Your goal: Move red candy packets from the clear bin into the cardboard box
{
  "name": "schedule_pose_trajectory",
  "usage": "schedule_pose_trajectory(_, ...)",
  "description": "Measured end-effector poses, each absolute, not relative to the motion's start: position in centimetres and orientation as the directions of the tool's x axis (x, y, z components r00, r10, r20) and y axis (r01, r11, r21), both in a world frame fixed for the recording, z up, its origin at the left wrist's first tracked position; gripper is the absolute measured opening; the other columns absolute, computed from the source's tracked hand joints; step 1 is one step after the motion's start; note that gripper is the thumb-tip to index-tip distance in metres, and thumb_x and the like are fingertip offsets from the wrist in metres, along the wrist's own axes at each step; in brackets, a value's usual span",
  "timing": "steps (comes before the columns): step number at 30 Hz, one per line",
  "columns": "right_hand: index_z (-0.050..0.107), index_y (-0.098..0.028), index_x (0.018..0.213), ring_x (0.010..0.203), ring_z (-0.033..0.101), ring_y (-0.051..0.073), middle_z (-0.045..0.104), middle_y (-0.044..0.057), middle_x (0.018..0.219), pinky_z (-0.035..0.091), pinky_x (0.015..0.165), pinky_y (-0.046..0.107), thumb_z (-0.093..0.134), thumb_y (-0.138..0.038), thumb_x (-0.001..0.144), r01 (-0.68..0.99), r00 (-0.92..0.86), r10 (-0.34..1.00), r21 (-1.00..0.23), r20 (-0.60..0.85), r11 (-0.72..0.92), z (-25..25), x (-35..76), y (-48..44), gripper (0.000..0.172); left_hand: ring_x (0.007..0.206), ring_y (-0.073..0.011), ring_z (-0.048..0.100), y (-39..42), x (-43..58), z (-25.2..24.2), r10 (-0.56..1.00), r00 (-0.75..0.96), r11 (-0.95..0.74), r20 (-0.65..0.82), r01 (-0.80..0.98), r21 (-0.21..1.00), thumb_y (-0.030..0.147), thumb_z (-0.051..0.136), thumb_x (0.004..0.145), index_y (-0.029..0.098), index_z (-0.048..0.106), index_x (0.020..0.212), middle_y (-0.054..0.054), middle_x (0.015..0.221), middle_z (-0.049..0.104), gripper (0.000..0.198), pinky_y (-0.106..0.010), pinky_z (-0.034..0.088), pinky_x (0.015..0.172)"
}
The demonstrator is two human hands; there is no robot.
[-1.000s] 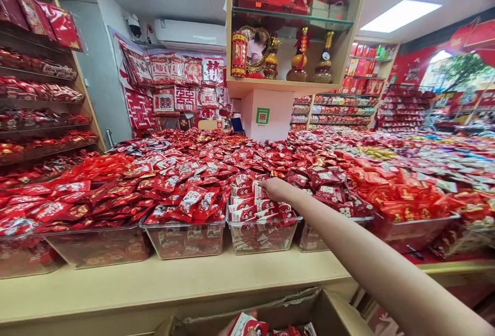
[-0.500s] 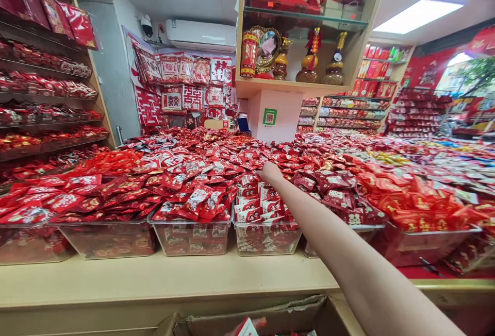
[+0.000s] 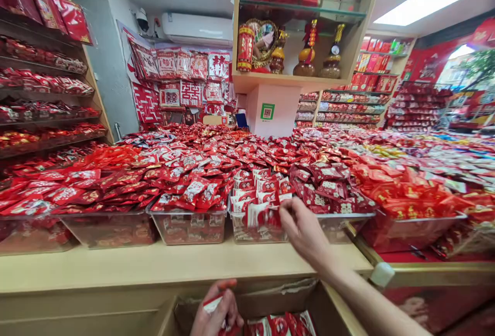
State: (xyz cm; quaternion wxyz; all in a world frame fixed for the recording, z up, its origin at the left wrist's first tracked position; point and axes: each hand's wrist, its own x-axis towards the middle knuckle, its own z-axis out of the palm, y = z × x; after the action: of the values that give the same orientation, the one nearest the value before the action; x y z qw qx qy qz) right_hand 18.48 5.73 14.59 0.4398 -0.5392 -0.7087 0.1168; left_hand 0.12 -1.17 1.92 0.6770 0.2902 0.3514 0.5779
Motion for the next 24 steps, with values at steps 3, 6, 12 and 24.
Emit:
schedule_pose_trajectory(3,0.042,-0.019,0.070,0.053,0.041,0.012,0.045,-0.002,0.059,0.035,0.050,0.021,0.035,-0.029,0.079,0.511,-0.132,0.941,-0.792,0.311,0.334,9.6,17.2,1.0,0.015,0.047,-0.0070,0.046,-2.3,0.3,3.4,0.994,0.070,0.111,-0.087,-0.560,0.821,0.048,0.067,0.055,0.018,0.057,0.090,0.003,0.062,0.056,0.047,-0.020,0.041,0.048)
schedule_pose_trajectory(6,0.043,-0.018,0.069,0.054,0.038,0.011,0.042,-0.002,0.058,0.033,0.051,0.021,0.037,-0.028,0.079,0.441,-0.162,0.956,-0.849,0.244,0.292,6.4,16.2,-1.0,0.015,0.054,-0.0091,0.051,-2.6,0.6,4.0,0.994,0.044,0.111,-0.102,-0.408,0.906,0.038,0.069,0.057,0.017,0.057,0.086,0.002,0.062,0.060,0.038,-0.019,0.042,0.055)
schedule_pose_trajectory(12,0.046,-0.017,0.076,0.059,0.040,0.010,0.045,-0.002,0.065,0.034,0.055,0.020,0.039,-0.035,0.080,0.278,-0.212,0.956,-0.925,0.205,0.260,4.4,15.7,-1.3,0.020,0.054,-0.0079,0.051,-2.2,1.0,3.5,0.994,-0.016,0.101,-0.111,-0.294,0.950,0.026,0.067,0.063,0.014,0.060,0.073,0.003,0.058,0.063,0.017,-0.015,0.039,0.052)
schedule_pose_trajectory(24,0.036,-0.018,0.065,0.041,0.033,0.006,0.039,-0.006,0.050,0.028,0.040,0.018,0.041,-0.051,0.076,-0.215,-0.172,0.983,-0.971,-0.065,-0.102,2.1,13.9,-1.6,0.035,0.052,-0.0096,0.054,-2.6,1.7,3.6,0.944,0.061,0.304,-0.325,-0.545,0.781,0.027,0.065,0.065,0.016,0.058,0.066,0.003,0.054,0.062,0.013,-0.018,0.043,0.051)
